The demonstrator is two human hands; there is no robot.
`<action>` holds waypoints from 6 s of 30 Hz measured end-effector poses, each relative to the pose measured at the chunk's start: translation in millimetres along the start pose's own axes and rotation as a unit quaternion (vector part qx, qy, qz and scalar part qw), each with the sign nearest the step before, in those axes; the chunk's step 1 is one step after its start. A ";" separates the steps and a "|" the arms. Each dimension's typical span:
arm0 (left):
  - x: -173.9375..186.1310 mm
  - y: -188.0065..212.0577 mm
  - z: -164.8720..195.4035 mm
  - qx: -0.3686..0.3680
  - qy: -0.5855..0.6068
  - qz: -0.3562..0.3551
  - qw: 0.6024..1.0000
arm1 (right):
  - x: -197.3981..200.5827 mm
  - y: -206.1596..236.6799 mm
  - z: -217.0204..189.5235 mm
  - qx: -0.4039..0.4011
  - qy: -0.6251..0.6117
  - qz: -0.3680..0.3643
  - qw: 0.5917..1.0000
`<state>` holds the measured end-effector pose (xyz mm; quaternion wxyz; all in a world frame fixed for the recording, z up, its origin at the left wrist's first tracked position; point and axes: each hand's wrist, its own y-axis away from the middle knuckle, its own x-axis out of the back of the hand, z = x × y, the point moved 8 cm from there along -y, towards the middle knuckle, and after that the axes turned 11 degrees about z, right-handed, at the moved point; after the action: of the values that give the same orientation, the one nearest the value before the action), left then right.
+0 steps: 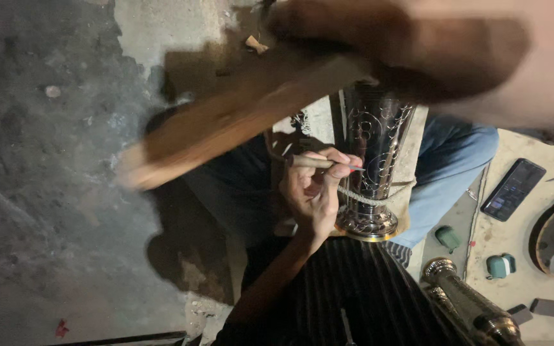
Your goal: The person sits on the floor holding a small punch against an engraved brass vase and repeatedly strikes the punch with a wooden mallet, repositioning the punch around the vase's surface to chase the decorative pattern.
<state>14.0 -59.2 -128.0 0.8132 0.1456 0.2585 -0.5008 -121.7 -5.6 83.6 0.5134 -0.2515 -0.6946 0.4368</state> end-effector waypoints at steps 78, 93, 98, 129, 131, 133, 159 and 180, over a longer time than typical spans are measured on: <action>-37.5 -32.4 27.6 -0.025 -0.201 -0.168 0.965 | 9.2 112.2 -12.6 -0.425 0.247 -0.482 0.725; -16.9 -17.3 13.1 -0.020 -0.116 -0.053 0.992 | -4.0 80.6 10.0 -0.780 -0.214 -0.005 0.589; -12.5 -13.4 9.2 -0.026 -0.114 -0.037 0.992 | 4.3 133.1 -7.3 -0.563 0.126 -0.388 0.719; -18.7 -10.8 5.9 -0.054 -0.078 -0.036 0.995 | -16.6 80.1 -22.9 -0.252 0.281 -0.499 0.780; -21.6 -13.6 12.7 -0.066 -0.109 -0.068 0.989 | -9.4 98.0 -22.2 -0.274 0.293 -0.497 0.770; -25.7 -18.2 18.1 -0.069 -0.133 -0.098 0.984 | -3.4 106.3 -23.2 -0.276 0.313 -0.501 0.758; -77.8 -54.5 54.0 -0.069 -0.224 -0.357 0.904 | 32.1 270.2 -171.7 -0.712 0.225 0.406 0.526; -124.2 -27.9 -7.8 -0.211 -0.382 -0.649 0.623 | 75.7 254.3 -212.1 -0.583 0.322 0.232 0.708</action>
<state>-58.3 23.7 -63.5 0.3114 -0.4398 0.0507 -0.8409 24.7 253.9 -79.6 0.3395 -0.7796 -0.5231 -0.0578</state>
